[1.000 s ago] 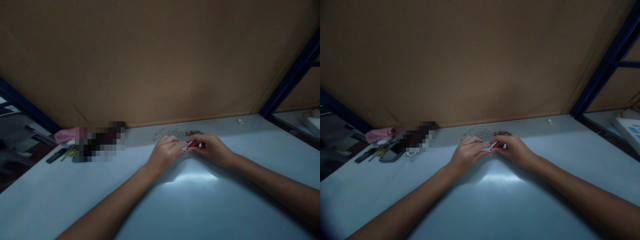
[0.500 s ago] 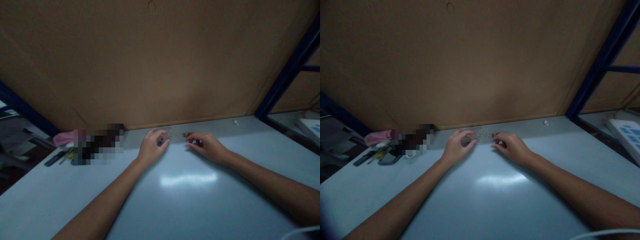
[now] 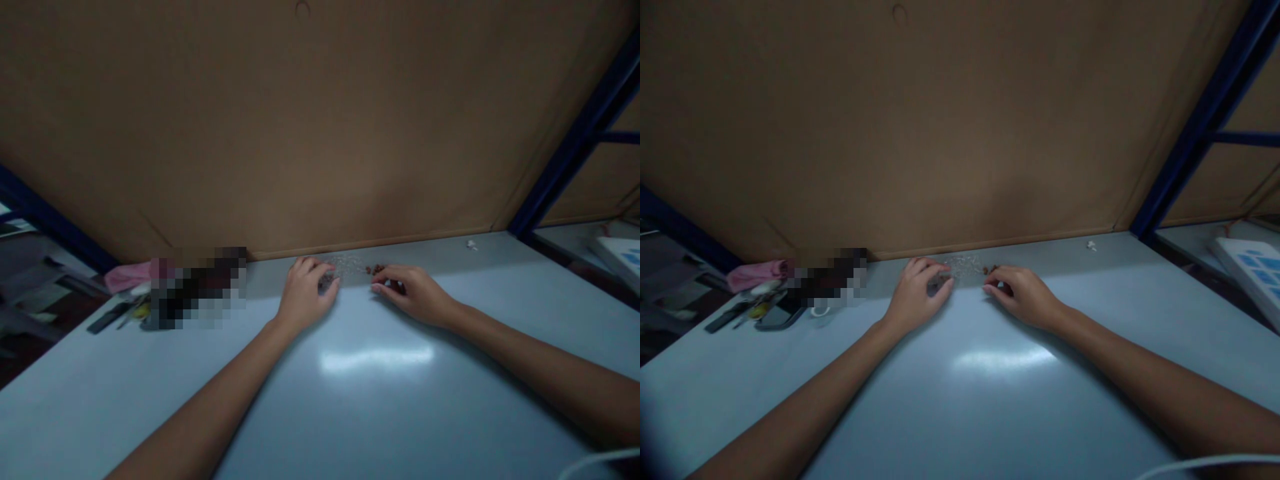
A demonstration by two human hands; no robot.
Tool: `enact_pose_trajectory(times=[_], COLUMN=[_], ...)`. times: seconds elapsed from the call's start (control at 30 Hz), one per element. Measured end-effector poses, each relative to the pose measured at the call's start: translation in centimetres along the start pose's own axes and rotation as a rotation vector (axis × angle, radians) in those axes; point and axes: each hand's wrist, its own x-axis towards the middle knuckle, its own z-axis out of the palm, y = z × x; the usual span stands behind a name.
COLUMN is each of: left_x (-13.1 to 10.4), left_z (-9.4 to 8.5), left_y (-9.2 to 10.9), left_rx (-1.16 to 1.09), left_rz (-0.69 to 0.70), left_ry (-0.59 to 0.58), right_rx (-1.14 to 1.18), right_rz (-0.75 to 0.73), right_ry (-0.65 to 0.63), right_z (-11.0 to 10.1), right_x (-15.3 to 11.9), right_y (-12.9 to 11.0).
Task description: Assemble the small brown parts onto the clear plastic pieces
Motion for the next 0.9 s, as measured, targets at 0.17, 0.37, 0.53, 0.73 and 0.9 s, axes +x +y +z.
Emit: enact_pose_trajectory(times=[0.17,0.37,0.53,0.73,0.9], left_x=[-0.5,-0.4,-0.4,-0.4,-0.4], left_z=[0.2,0.1,0.1,0.3,0.3], left_y=[0.5,1.1,1.6,1.7,1.8], left_rx=[0.022,-0.004,-0.105,-0.128,-0.145], left_rz=[0.058,0.089,0.158,0.175,0.176], left_ry=[-0.11,-0.145,-0.131,-0.136,-0.139], right_rx=[0.0,-0.005,-0.014,-0.169,-0.277], right_rz=[-0.007,-0.006,0.0,0.053,0.074], right_ry=[-0.002,-0.002,0.017,0.123,0.133], right_z=[0.2,0.3,0.3,0.0,-0.2], right_x=[0.0,0.0,0.1,0.2,0.1], right_y=[0.0,0.0,-0.1,1.0,1.8])
